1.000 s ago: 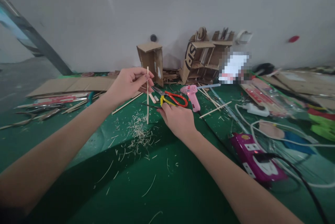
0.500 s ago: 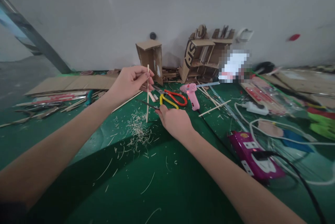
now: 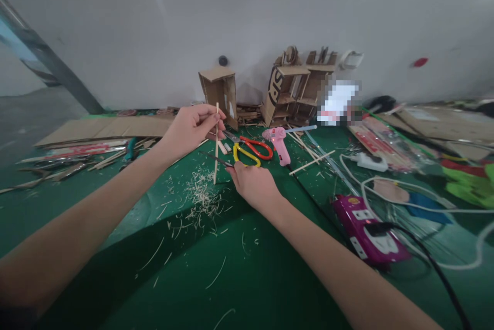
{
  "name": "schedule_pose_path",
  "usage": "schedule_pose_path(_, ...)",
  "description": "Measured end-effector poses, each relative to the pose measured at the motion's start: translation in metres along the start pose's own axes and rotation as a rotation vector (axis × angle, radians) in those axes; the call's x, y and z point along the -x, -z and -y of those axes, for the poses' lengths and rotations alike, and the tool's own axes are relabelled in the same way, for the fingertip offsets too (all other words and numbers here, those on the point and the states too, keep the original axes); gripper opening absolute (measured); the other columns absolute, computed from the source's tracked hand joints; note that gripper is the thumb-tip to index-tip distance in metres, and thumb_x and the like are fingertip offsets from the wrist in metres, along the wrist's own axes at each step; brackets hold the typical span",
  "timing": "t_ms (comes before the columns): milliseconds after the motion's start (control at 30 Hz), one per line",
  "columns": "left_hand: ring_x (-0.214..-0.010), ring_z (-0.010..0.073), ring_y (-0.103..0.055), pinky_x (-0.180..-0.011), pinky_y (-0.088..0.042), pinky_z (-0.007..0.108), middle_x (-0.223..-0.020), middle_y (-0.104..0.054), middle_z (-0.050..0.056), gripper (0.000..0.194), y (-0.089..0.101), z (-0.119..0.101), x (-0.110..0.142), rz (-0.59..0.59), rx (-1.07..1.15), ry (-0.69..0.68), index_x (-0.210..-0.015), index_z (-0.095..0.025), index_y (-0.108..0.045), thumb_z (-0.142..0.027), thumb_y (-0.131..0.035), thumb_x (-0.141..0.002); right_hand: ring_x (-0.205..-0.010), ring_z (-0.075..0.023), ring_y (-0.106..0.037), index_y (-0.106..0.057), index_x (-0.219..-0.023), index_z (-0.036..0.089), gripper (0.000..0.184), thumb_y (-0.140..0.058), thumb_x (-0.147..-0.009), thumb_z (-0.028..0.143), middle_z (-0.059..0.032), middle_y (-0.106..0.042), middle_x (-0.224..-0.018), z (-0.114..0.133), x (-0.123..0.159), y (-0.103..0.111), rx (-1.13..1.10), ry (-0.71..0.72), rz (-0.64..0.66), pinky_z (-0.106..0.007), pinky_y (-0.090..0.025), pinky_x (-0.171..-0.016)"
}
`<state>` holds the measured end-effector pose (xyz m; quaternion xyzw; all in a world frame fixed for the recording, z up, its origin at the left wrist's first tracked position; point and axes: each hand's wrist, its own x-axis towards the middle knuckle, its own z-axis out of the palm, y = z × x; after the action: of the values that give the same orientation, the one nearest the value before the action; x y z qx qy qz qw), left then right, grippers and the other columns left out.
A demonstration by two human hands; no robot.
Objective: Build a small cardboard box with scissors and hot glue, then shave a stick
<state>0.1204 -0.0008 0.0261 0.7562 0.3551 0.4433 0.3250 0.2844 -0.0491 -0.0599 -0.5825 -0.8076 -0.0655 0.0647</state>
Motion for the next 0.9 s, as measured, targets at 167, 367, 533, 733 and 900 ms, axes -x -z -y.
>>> schedule_pose_path(167, -0.064, 0.0090, -0.065, -0.062, -0.059, 0.021, -0.079, -0.062, 0.004, 0.016, 0.001, -0.001, 0.002, 0.001, -0.015, -0.013, -0.086, -0.013, -0.058, -0.020, -0.045, -0.093, -0.056, -0.0158, -0.058, -0.060, -0.095, 0.016, 0.042, -0.027, -0.100, 0.042, -0.0068, -0.068, -0.071, 0.000, 0.001, -0.003, 0.023, 0.058, 0.003, -0.028, -0.016, -0.049)
schedule_pose_path(367, -0.066, 0.0084, -0.065, -0.065, -0.059, 0.020, -0.079, -0.063, 0.003, 0.017, 0.004, -0.005, 0.005, 0.041, 0.004, -0.024, -0.087, -0.014, -0.059, -0.022, -0.046, -0.093, -0.058, -0.0172, -0.061, -0.061, -0.092, 0.018, 0.044, -0.026, -0.100, 0.043, -0.0058, -0.069, -0.072, 0.000, 0.003, -0.012, 0.055, 0.087, -0.086, -0.029, -0.012, -0.049)
schedule_pose_path(533, -0.063, 0.0077, -0.064, -0.062, -0.058, 0.019, -0.078, -0.063, 0.004, 0.018, 0.006, -0.007, 0.004, 0.032, 0.008, -0.001, -0.084, -0.013, -0.058, -0.022, -0.045, -0.093, -0.053, -0.0170, -0.060, -0.060, -0.095, 0.016, 0.050, -0.019, -0.101, 0.045, -0.0068, -0.067, -0.066, -0.003, 0.005, -0.010, 0.089, -0.016, -0.125, -0.028, -0.013, -0.047)
schedule_pose_path(733, -0.065, 0.0087, -0.065, -0.062, -0.058, 0.020, -0.079, -0.063, 0.004, 0.018, 0.006, 0.000, 0.002, 0.026, 0.007, -0.018, -0.083, -0.014, -0.058, -0.023, -0.046, -0.093, -0.054, -0.0178, -0.062, -0.060, -0.097, 0.017, 0.048, -0.020, -0.101, 0.045, -0.0064, -0.068, -0.068, -0.002, 0.003, -0.007, 0.123, -0.042, -0.115, -0.028, -0.013, -0.047)
schedule_pose_path(900, -0.066, 0.0097, -0.066, -0.063, -0.058, 0.021, -0.079, -0.065, 0.005, 0.018, 0.010, -0.003, 0.002, 0.022, -0.002, 0.003, -0.083, -0.015, -0.058, -0.022, -0.046, -0.094, -0.058, -0.0175, -0.062, -0.063, -0.089, 0.018, 0.045, -0.029, -0.099, 0.046, -0.0053, -0.067, -0.068, 0.000, 0.000, -0.010, 0.107, 0.089, -0.022, -0.028, -0.014, -0.048)
